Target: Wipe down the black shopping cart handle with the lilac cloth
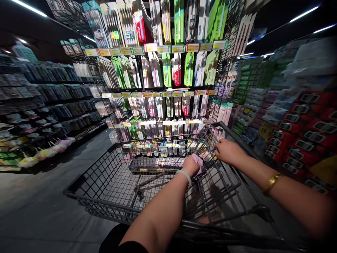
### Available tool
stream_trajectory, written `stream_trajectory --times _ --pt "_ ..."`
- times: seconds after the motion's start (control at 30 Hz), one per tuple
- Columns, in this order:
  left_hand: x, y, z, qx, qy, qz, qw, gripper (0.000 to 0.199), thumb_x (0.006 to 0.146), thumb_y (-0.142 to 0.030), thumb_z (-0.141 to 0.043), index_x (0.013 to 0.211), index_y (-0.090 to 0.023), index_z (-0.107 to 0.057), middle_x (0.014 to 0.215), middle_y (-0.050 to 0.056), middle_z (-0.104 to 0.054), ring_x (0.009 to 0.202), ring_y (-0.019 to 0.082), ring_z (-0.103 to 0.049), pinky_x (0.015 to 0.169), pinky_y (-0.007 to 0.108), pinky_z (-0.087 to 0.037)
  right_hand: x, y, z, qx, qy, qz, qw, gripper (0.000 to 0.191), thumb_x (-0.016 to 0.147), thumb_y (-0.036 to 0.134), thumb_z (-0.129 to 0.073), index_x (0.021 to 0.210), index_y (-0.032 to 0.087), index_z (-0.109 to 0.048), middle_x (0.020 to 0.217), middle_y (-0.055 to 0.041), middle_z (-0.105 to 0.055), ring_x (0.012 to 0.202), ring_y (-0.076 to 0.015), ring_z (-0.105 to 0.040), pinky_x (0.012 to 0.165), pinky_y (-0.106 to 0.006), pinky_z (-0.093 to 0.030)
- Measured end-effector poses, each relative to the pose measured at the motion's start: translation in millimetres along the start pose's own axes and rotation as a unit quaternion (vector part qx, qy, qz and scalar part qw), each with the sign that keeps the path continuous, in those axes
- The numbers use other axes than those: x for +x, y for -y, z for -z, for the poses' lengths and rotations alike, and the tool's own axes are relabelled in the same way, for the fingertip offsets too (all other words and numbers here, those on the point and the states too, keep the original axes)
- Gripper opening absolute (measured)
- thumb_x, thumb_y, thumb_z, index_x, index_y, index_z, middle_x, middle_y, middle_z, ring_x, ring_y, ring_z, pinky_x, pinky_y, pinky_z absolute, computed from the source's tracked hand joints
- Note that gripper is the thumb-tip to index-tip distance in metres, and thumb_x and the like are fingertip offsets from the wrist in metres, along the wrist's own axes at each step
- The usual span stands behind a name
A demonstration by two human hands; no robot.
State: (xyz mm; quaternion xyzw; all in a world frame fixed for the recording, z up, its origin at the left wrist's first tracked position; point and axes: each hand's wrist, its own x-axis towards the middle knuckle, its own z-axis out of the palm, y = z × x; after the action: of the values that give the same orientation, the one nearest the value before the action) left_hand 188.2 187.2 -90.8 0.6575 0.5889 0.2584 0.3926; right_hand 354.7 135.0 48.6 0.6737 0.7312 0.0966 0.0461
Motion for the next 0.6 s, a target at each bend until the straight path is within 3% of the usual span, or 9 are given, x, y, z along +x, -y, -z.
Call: stream_trajectory --times 0.1,0.17,0.27,0.33,0.37,0.53,0.6 --pt "-3.1 8.1 0.7 0.030 0.013 0.055 0.998 0.056 0.057 -0.011 -0.081 0.109 -0.016 -0.059 0.107 0.016 -0.071 0.106 0.034 -0.066 0.090 0.040 -0.051 -0.9 0.5 0.3 -0.006 -0.003 0.005 1.000 0.038 0.091 0.034 -0.048 0.110 0.013 -0.073 0.111 -0.0164 -0.063 0.099 -0.0267 -0.066 0.085 -0.035 -0.049" --pt "-5.5 -2.4 -2.1 0.027 0.007 0.050 0.998 0.065 0.063 -0.018 -0.080 0.121 -0.017 -0.052 0.113 0.015 -0.069 0.107 0.030 -0.066 0.090 0.037 -0.050 -1.5 0.4 0.0 -0.007 -0.003 0.007 1.000 0.039 0.090 0.036 -0.048 0.110 0.014 -0.073 0.111 -0.0165 -0.063 0.099 -0.0270 -0.066 0.084 -0.036 -0.049" --pt "-8.9 -30.2 -8.6 -0.035 -0.049 -0.071 0.996 0.071 0.077 -0.029 -0.073 0.137 -0.023 -0.037 0.122 0.009 -0.066 0.108 0.022 -0.064 0.092 0.030 -0.049 -1.6 -0.5 -1.7 -0.009 -0.004 0.011 1.000 0.040 0.090 0.040 -0.050 0.112 0.016 -0.073 0.111 -0.0164 -0.064 0.100 -0.0276 -0.066 0.083 -0.036 -0.049" --pt "-10.3 -40.9 -11.9 -0.046 -0.085 -0.165 0.982 0.066 0.081 -0.031 -0.069 0.138 -0.026 -0.037 0.125 0.009 -0.063 0.112 0.022 -0.062 0.095 0.031 -0.047 -1.0 -1.5 -3.3 -0.011 -0.011 0.012 1.000 0.041 0.090 0.041 -0.050 0.113 0.017 -0.073 0.111 -0.0161 -0.064 0.100 -0.0277 -0.065 0.082 -0.036 -0.049" --pt "-10.6 -40.9 -12.4 -0.026 -0.085 -0.173 0.981 0.062 0.082 -0.031 -0.067 0.137 -0.026 -0.039 0.126 0.010 -0.062 0.114 0.023 -0.061 0.097 0.032 -0.046 -0.5 -2.0 -4.0 -0.013 -0.014 0.009 1.000 0.041 0.091 0.041 -0.050 0.113 0.017 -0.073 0.111 -0.0160 -0.064 0.100 -0.0275 -0.065 0.082 -0.036 -0.049" --pt "-8.3 -5.1 -5.1 0.104 0.028 0.031 0.994 0.059 0.074 -0.029 -0.074 0.126 -0.013 -0.050 0.118 0.024 -0.065 0.110 0.037 -0.064 0.092 0.045 -0.049 1.9 -1.4 -4.9 -0.022 -0.002 0.000 1.000 0.039 0.091 0.040 -0.049 0.111 0.016 -0.073 0.113 -0.0159 -0.063 0.101 -0.0256 -0.064 0.082 -0.034 -0.048" --pt "-7.6 0.9 -1.1 0.109 0.038 0.042 0.992 0.062 0.066 -0.026 -0.081 0.120 -0.011 -0.054 0.114 0.027 -0.067 0.109 0.041 -0.065 0.091 0.047 -0.049 2.2 -0.1 -4.6 -0.022 0.001 -0.002 1.000 0.039 0.091 0.041 -0.049 0.110 0.016 -0.073 0.112 -0.0157 -0.064 0.100 -0.0257 -0.064 0.082 -0.034 -0.048"
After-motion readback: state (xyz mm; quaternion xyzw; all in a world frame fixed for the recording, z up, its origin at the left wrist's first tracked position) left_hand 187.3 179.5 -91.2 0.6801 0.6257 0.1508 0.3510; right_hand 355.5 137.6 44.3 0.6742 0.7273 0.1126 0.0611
